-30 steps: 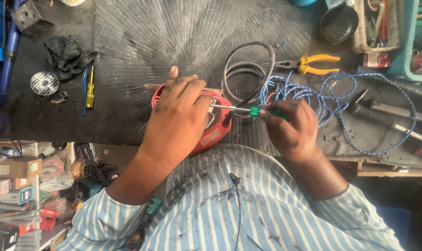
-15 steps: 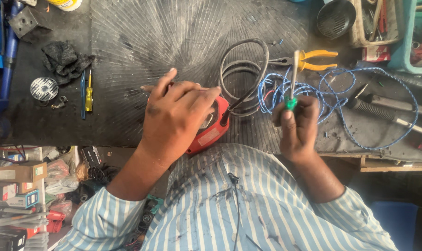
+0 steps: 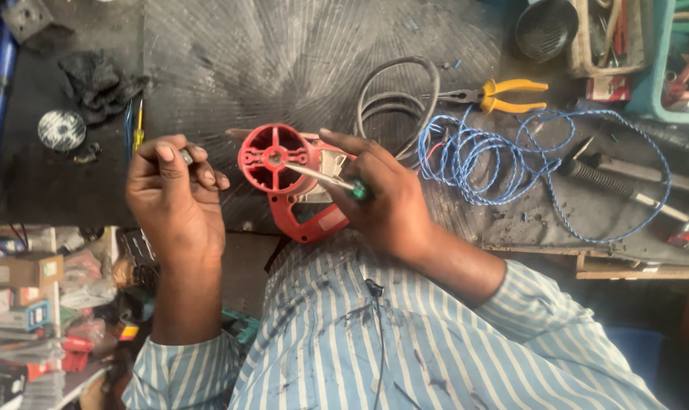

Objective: The person works on a red angle grinder at a workbench. They unscrew the housing with a screwdriver, remove the cover and screws, set parts aside, and wipe the grinder body and parts with a pink cloth.

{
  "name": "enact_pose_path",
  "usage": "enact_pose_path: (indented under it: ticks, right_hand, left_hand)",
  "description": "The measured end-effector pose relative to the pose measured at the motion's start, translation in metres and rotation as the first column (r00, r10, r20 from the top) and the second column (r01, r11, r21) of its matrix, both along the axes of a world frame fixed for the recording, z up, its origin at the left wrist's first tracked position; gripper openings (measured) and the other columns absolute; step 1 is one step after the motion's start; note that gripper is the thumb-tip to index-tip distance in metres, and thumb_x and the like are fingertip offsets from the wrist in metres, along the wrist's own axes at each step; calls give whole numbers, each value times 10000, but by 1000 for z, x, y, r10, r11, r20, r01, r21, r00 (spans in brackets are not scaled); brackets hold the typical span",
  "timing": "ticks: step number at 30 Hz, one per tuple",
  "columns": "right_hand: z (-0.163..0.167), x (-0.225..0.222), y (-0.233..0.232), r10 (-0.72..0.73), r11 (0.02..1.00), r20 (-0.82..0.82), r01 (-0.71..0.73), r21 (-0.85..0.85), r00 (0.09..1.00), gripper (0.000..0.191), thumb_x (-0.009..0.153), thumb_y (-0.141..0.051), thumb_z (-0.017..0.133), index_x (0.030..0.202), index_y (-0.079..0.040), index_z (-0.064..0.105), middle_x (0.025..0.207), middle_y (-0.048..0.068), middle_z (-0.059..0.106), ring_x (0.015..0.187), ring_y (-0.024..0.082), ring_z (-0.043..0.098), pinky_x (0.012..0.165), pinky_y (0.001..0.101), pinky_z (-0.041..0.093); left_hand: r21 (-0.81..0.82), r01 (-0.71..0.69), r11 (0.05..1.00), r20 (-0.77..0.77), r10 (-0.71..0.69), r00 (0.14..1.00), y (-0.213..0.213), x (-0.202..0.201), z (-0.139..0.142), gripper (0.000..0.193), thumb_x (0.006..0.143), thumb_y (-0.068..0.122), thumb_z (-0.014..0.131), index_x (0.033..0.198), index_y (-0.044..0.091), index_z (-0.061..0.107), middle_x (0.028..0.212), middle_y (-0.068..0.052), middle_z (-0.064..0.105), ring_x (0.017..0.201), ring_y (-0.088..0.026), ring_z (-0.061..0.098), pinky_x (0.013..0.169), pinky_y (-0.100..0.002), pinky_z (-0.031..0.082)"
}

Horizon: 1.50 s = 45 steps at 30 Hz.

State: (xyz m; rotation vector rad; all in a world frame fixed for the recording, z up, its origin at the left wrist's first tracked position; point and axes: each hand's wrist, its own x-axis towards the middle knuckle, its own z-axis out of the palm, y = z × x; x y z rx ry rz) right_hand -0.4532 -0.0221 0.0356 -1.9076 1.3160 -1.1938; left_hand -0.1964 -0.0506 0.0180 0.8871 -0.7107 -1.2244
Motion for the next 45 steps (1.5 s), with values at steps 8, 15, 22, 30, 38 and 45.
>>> enact_pose_path:
  ticks: [8, 15, 22, 30, 38, 45]
  right_hand:
    - [-14, 34, -6, -110, 962, -117, 76, -263, 987, 301, 851, -6, 864, 1003, -15, 605, 1193, 148, 747, 1044, 286, 751, 880, 362, 626]
    - [-26, 64, 2, -285, 944, -28, 276, -179, 958, 333, 888, -84, 913, 1033, -27, 620, 1032, 96, 778, 862, 127, 747, 754, 277, 594]
    - [-7, 73, 4, -291, 933, 90, 262, 246, 952, 248, 911, -35, 882, 1002, -14, 652, 932, 64, 759, 794, 93, 706, 691, 236, 581]
    - [6, 94, 25, -347, 938, -151, 345, -41, 925, 246, 952, 45, 883, 1046, 23, 656, 984, 127, 755, 885, 142, 739, 803, 266, 612]
    - [45, 205, 55, -389, 911, 36, 378, 166, 921, 371, 854, 21, 867, 1037, -50, 552, 975, 90, 739, 839, 119, 728, 751, 236, 576]
    - [48, 368, -5, -117, 905, -155, 170, 391, 981, 243, 836, -108, 828, 1020, -22, 694, 881, 51, 778, 744, 87, 727, 649, 231, 561]
  left_hand:
    - [136, -57, 989, -155, 78, 985, 37, 35, -37, 148, 1085, 188, 652, 1109, 43, 634, 967, -81, 657, 742, -127, 623, 700, -335, 597]
    - [263, 36, 964, -300, 47, 953, 51, 45, -58, 138, 1051, 183, 619, 1089, 50, 634, 956, -73, 667, 750, -121, 658, 731, -367, 635]
    - [307, 250, 918, -417, -107, 903, 54, 73, -78, 133, 1071, 208, 584, 1063, 76, 594, 986, -48, 638, 851, -120, 649, 787, -365, 623]
    - [349, 509, 786, -433, -347, 832, 37, 126, -66, 204, 1057, 263, 568, 1063, 61, 595, 980, -51, 639, 837, -125, 639, 783, -358, 617]
    - [191, 797, 572, -282, -746, 603, 4, 207, -36, 477, 1022, 427, 556, 1244, 6, 583, 1073, -89, 673, 894, -167, 663, 793, -347, 593]
    - [219, 745, 630, -715, -416, 562, -14, 264, -48, 412, 1044, 453, 531, 1093, 46, 576, 953, -84, 654, 802, -180, 650, 727, -351, 564]
